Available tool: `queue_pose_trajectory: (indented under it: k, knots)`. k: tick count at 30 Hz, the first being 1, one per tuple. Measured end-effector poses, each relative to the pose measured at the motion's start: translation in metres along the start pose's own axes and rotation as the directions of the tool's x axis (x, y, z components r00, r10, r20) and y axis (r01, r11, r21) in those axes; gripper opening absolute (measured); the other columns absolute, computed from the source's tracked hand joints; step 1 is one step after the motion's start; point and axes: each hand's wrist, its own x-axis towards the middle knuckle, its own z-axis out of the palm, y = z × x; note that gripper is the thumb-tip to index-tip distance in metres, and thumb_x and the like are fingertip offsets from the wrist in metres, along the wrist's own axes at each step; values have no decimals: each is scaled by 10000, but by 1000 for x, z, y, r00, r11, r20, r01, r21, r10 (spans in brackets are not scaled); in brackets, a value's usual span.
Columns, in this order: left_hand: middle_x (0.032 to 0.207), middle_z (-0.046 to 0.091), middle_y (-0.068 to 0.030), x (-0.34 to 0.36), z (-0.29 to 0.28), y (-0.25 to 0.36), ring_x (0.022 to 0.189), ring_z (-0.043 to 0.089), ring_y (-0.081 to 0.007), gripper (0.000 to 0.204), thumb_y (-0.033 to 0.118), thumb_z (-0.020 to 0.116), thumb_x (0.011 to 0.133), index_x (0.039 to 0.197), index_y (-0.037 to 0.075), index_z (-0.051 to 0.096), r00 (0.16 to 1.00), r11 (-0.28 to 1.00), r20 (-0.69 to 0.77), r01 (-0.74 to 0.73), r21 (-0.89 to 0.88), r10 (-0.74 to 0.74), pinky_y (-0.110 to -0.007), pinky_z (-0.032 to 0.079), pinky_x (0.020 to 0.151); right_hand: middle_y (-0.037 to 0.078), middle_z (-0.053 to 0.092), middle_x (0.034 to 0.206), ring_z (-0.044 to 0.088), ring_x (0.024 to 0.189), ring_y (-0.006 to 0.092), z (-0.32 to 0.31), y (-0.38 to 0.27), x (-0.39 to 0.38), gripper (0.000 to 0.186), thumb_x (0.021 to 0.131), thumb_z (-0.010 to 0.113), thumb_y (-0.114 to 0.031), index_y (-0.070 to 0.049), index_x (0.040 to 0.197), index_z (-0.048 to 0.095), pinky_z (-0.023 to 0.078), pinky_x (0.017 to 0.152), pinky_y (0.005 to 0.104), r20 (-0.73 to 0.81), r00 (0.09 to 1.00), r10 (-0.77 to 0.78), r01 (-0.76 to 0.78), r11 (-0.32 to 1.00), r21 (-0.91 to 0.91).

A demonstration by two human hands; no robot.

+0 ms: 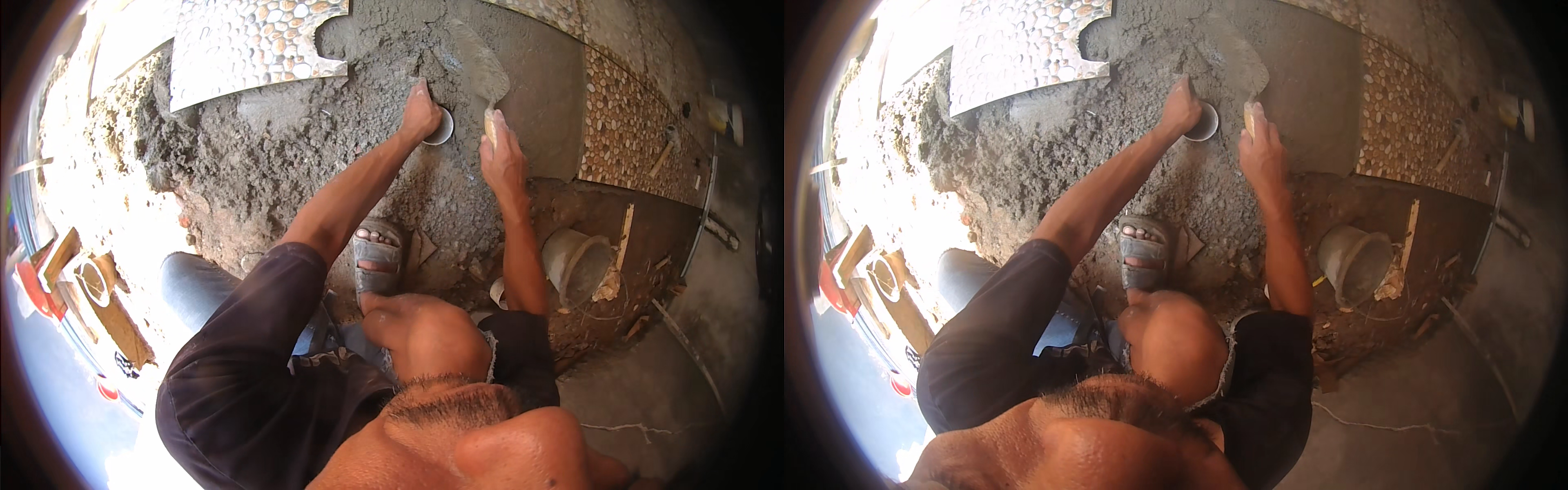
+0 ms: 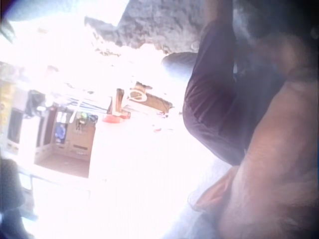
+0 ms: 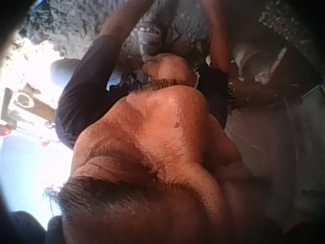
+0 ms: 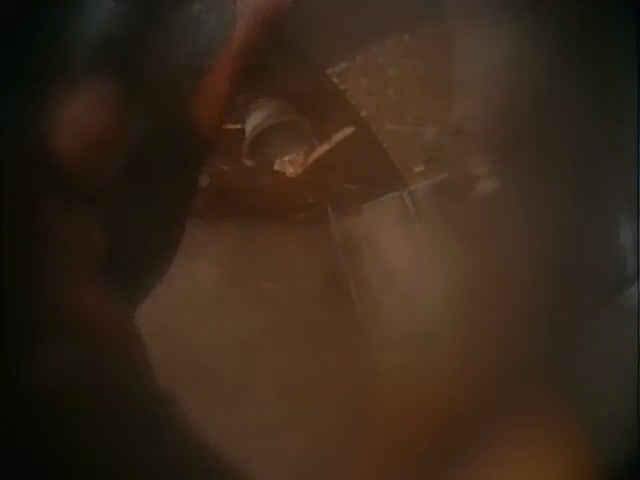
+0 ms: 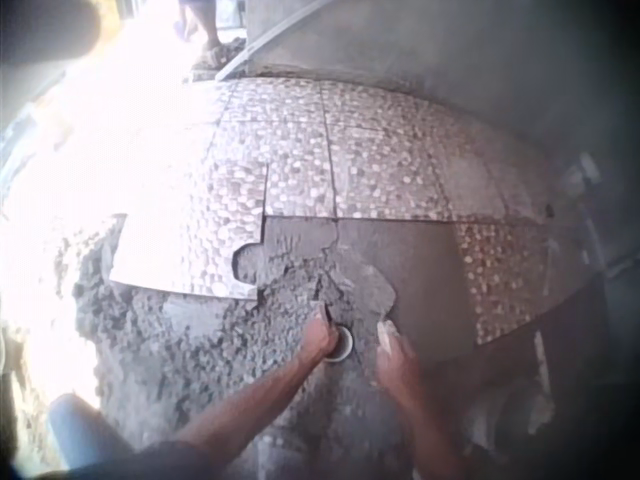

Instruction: The person applies mortar to the ground using a trowel and places a tile onto the wet mortar, pressing it down to secure it.

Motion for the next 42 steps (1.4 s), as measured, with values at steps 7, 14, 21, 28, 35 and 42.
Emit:
queue_pose_trajectory:
  k: [7,14,21,28,35,42]
  knots:
    - [1098,624,-302,-6,-20,21,1035,601,-446,476,161,589,854,1273,-49,505,988,978,87,139,-155,-127,-467,469,919,179,603,1034,622,906,397,-40,21,-45,501,899,585,-168,-126,1388,485,516,765,480,184,983,-10,21,998,-59]
    - [1019,660,-272,-2,-21,18,974,631,-431,403,170,639,840,1184,-32,575,979,972,69,200,-127,-192,-466,488,854,174,602,970,625,842,406,-32,28,-35,479,911,577,-212,-176,1383,502,516,719,499,241,969,-52,78,992,-96]
    - [979,678,-242,5,-20,7,957,644,-404,291,170,646,832,1058,-14,633,960,955,170,249,-164,-221,-456,494,826,175,615,951,618,867,408,-29,23,-9,456,916,588,-202,-167,1366,528,513,746,476,279,960,26,28,981,-190]
    - [984,674,-247,7,-14,-5,965,636,-415,237,107,551,818,1003,9,662,951,873,188,301,-384,-246,-445,494,837,162,609,903,624,798,400,-76,11,0,450,903,605,-205,-169,1347,544,515,701,493,427,904,4,149,935,-323]
    - [991,669,-257,5,-16,-5,982,631,-418,326,58,469,772,1023,25,674,956,935,192,266,-234,-224,-446,494,855,177,643,936,633,816,416,-88,-7,42,405,901,587,-202,-147,1301,567,519,710,493,545,835,76,218,864,-454]
    - [1088,668,-232,-11,-33,0,1039,625,-394,405,83,480,805,1182,18,615,963,959,183,228,-169,-197,-436,478,927,246,665,917,635,864,441,-98,-37,69,319,884,537,-157,-81,1186,607,512,744,512,658,738,148,216,872,-439]
